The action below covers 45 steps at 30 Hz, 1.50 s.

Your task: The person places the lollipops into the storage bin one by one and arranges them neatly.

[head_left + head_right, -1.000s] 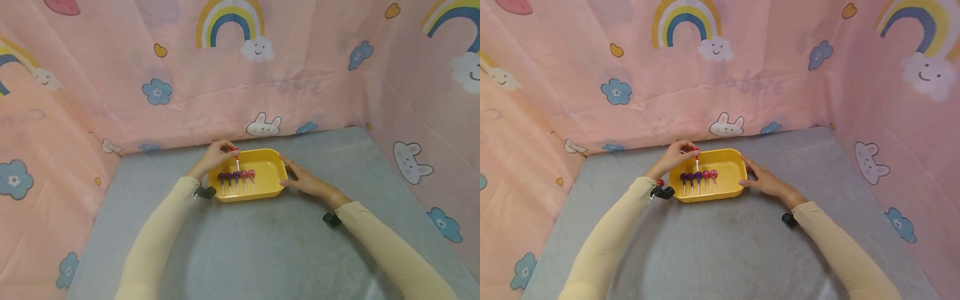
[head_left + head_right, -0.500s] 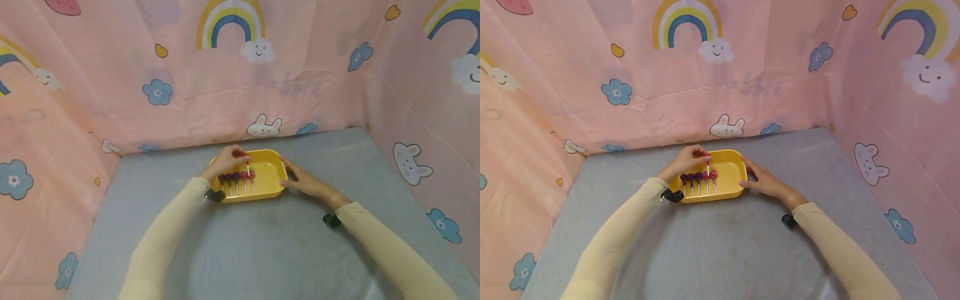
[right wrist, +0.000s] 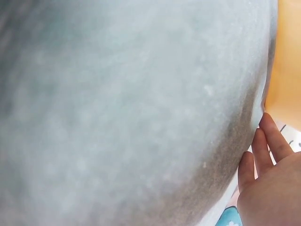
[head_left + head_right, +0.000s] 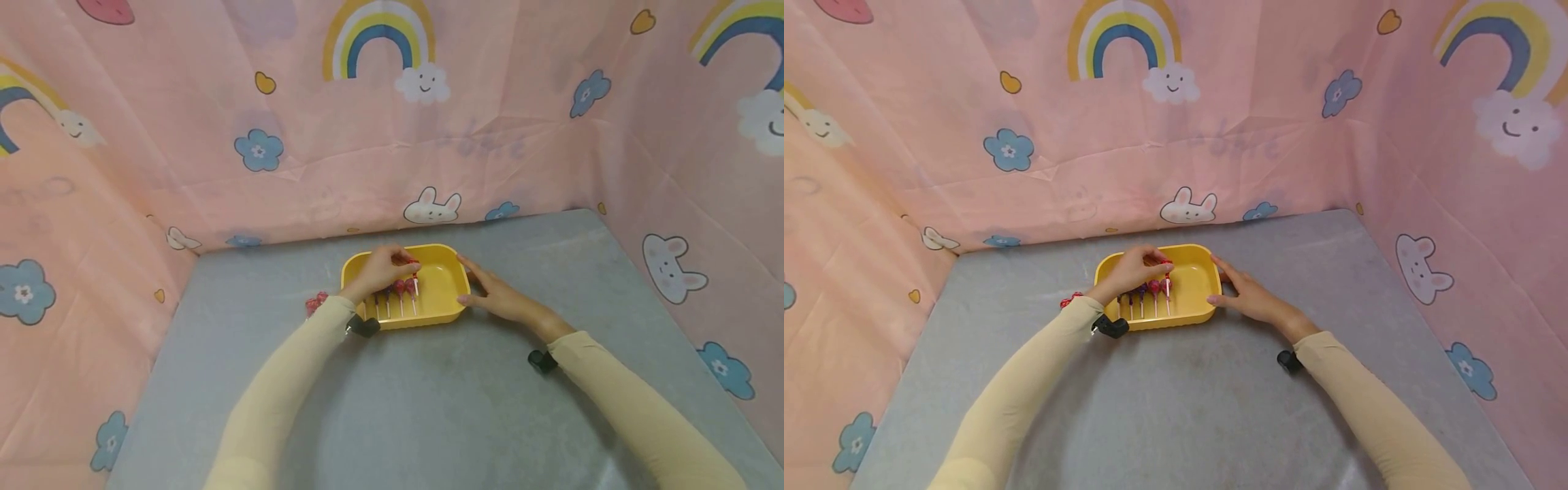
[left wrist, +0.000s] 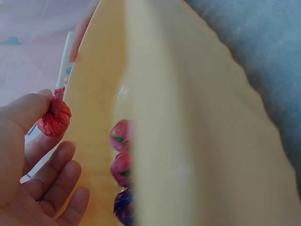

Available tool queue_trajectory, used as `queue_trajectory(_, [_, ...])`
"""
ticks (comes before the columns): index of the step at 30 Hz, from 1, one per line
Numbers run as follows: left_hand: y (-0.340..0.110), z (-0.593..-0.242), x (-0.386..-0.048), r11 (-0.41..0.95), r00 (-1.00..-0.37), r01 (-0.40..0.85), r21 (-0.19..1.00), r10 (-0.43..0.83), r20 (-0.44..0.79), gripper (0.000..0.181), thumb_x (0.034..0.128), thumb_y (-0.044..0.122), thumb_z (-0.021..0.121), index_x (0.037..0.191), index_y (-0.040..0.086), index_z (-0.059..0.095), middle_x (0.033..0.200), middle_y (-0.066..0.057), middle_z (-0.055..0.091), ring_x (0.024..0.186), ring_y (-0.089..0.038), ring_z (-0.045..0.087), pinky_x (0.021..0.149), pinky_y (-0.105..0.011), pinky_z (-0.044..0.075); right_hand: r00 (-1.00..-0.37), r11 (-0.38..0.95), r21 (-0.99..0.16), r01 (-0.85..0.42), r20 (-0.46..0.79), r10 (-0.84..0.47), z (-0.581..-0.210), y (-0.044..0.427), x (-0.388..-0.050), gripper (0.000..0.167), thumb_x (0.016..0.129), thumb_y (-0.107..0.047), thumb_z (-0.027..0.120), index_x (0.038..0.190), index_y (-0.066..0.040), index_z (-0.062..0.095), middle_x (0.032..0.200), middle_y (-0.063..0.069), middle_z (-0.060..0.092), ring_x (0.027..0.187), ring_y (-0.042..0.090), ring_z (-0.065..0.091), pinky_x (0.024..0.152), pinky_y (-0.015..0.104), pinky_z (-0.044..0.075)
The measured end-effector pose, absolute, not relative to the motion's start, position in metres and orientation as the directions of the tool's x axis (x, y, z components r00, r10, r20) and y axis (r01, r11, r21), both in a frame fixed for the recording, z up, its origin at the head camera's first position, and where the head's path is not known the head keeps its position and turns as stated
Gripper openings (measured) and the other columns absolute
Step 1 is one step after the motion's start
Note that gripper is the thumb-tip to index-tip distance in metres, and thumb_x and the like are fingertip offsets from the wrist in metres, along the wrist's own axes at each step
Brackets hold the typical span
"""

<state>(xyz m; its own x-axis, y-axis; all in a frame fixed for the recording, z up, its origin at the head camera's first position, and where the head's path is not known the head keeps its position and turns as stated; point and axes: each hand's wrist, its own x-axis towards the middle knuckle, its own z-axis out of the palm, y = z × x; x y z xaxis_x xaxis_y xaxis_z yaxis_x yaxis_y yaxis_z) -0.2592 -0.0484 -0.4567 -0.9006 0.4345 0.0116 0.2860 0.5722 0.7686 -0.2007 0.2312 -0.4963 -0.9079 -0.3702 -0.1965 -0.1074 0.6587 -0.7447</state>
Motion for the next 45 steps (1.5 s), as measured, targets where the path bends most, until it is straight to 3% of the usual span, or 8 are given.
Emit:
queue_trajectory(3, [-0.046, -0.459, -0.257, 0.582, -0.904, 0.282, 0.763, 0.427, 0.009, 0.026, 0.0883, 0.033, 0.075, 0.101, 0.010, 0.071, 0.097, -0.005, 0.072, 0.086, -0.015, 0.062, 0.081, -0.025, 0.051, -0.909, 0.661, -0.744, -0.097, -0.205, -0.363, -0.496, 0.231, -0.200, 0.091, 0.090, -0.054, 0.065, 0.154, -0.051, 0.000, 0.157, 0.013, 0.038, 0.148, 0.038, 0.025, 0.116, 0.073, 0.016])
queue_trajectory(10, [-0.040, -0.467, -0.253, 0.553, -0.902, 0.212, 0.806, 0.427, -0.056, 0.027, 0.0877, 0.031, 0.076, 0.101, 0.009, 0.070, 0.090, -0.008, 0.071, 0.057, -0.015, 0.060, 0.052, -0.023, 0.052, -0.908, 0.656, -0.749, -0.096, -0.204, -0.366, -0.495, 0.231, -0.200, 0.091, 0.090, -0.054, 0.065, 0.155, -0.050, 0.001, 0.157, 0.013, 0.038, 0.149, 0.038, 0.025, 0.116, 0.073, 0.015])
queue_trajectory(14, [-0.037, -0.474, -0.252, 0.549, -0.906, 0.186, 0.815, 0.417, -0.074, 0.027, 0.0872, 0.032, 0.076, 0.100, 0.010, 0.070, 0.092, -0.007, 0.071, 0.057, -0.012, 0.061, 0.051, -0.021, 0.050, -0.907, 0.649, -0.754, -0.100, -0.199, -0.372, -0.496, 0.231, -0.200, 0.091, 0.090, -0.054, 0.065, 0.155, -0.050, 0.001, 0.159, 0.012, 0.035, 0.149, 0.038, 0.024, 0.117, 0.073, 0.015])
queue_trajectory(20, [-0.035, -0.482, -0.250, 0.531, -0.912, 0.185, 0.827, 0.407, -0.057, 0.026, 0.0862, 0.031, 0.077, 0.098, 0.009, 0.071, 0.101, -0.008, 0.066, 0.060, -0.012, 0.066, 0.051, -0.021, 0.051, -0.905, 0.645, -0.758, -0.099, -0.201, -0.375, -0.497, 0.231, -0.200, 0.091, 0.090, -0.055, 0.065, 0.154, -0.051, 0.001, 0.159, 0.012, 0.035, 0.149, 0.038, 0.025, 0.116, 0.073, 0.015])
queue_trajectory(32, [-0.033, -0.484, -0.246, 0.584, -0.930, 0.212, 0.783, 0.368, -0.023, 0.026, 0.0857, 0.032, 0.078, 0.099, 0.010, 0.073, 0.099, -0.007, 0.060, 0.066, -0.011, 0.060, 0.055, -0.020, 0.052, -0.901, 0.633, -0.764, -0.123, -0.182, -0.395, -0.496, 0.232, -0.200, 0.090, 0.092, -0.050, 0.065, 0.154, -0.052, 0.001, 0.157, 0.013, 0.039, 0.149, 0.039, 0.024, 0.116, 0.074, 0.013])
queue_trajectory(39, [-0.032, -0.485, -0.245, 0.633, -0.924, 0.293, 0.717, 0.381, 0.041, 0.024, 0.0840, 0.034, 0.079, 0.095, 0.012, 0.077, 0.096, -0.005, 0.064, 0.087, -0.016, 0.055, 0.079, -0.024, 0.046, -0.900, 0.638, -0.759, -0.132, -0.177, -0.398, -0.497, 0.231, -0.201, 0.090, 0.092, -0.050, 0.065, 0.155, -0.050, 0.000, 0.156, 0.015, 0.040, 0.148, 0.038, 0.027, 0.116, 0.073, 0.015])
queue_trajectory(45, [-0.031, -0.487, -0.246, 0.646, -0.919, 0.312, 0.696, 0.391, 0.048, 0.024, 0.0827, 0.033, 0.080, 0.094, 0.013, 0.078, 0.096, -0.003, 0.065, 0.090, -0.017, 0.055, 0.085, -0.029, 0.046, -0.903, 0.649, -0.751, -0.123, -0.186, -0.386, -0.496, 0.231, -0.200, 0.091, 0.091, -0.051, 0.065, 0.155, -0.050, -0.001, 0.157, 0.015, 0.039, 0.149, 0.040, 0.024, 0.116, 0.074, 0.014])
